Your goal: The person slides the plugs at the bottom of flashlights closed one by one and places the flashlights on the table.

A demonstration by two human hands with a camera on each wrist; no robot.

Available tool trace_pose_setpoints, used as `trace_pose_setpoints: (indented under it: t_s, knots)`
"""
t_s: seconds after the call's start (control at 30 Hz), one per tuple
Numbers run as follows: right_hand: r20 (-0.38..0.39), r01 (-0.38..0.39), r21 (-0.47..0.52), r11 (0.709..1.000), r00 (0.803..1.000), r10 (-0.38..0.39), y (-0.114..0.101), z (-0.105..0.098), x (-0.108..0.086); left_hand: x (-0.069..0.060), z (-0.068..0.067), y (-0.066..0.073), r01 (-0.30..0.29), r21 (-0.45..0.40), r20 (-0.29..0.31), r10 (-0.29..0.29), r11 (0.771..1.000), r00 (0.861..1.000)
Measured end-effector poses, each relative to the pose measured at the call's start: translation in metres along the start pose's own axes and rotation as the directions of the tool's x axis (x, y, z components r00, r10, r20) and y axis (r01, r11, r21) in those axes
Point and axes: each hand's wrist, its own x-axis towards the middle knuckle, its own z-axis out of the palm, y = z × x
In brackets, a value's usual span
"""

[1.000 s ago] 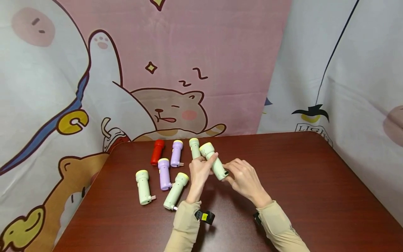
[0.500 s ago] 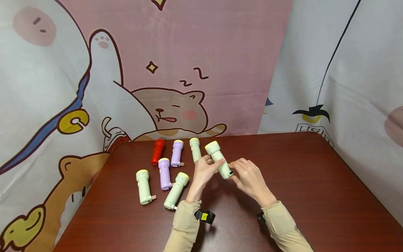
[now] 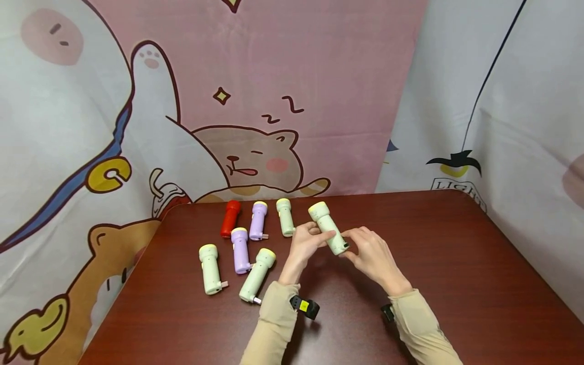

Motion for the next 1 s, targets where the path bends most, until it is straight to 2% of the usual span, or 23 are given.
trace_pose_setpoints:
  t_s: [0.13,0.17,0.27,0.37,0.4,0.6,0.8,0.9,1.0]
  knots:
    - [0.045,-0.061,0.007,0.998,0.997,0.061,0.009,-0.007,-0.002,0.011,0.009,-0.006,0.046,-0.005,-0.005,-0.047,0.999,0.999]
    - [0.054,-0.079,0.005,0.997,0.995,0.079,0.012,-0.009,-0.002,0.011,0.011,-0.002,0.050,0.002,-0.006,-0.050,0.999,0.999]
    - [0.062,-0.130,-0.004,0.992,0.990,0.130,0.022,-0.019,-0.005,0.017,0.021,-0.005,0.037,0.048,-0.023,-0.036,0.998,0.999]
    - [0.034,-0.200,-0.015,0.980,0.979,0.201,0.031,-0.031,-0.008,0.022,0.034,-0.006,0.019,0.125,-0.049,-0.013,0.992,0.999]
    - [0.017,-0.226,-0.014,0.974,0.974,0.226,0.035,-0.034,-0.009,0.027,0.038,-0.010,0.016,0.151,-0.059,-0.007,0.988,0.998]
    - [-0.084,-0.399,-0.003,0.917,0.914,0.398,0.049,-0.052,-0.017,0.037,0.066,-0.013,0.034,0.273,-0.082,-0.012,0.961,0.997]
    - [-0.171,-0.489,0.015,0.872,0.858,0.484,0.057,-0.066,-0.023,0.043,0.094,-0.023,0.063,0.344,-0.084,-0.036,0.937,0.996]
    - [-0.194,-0.511,0.025,0.859,0.841,0.505,0.059,-0.069,-0.025,0.044,0.107,-0.028,0.068,0.385,-0.080,-0.040,0.920,0.996]
    - [-0.196,-0.522,0.031,0.852,0.833,0.517,0.060,-0.070,-0.026,0.044,0.120,-0.030,0.069,0.429,-0.079,-0.039,0.901,0.996]
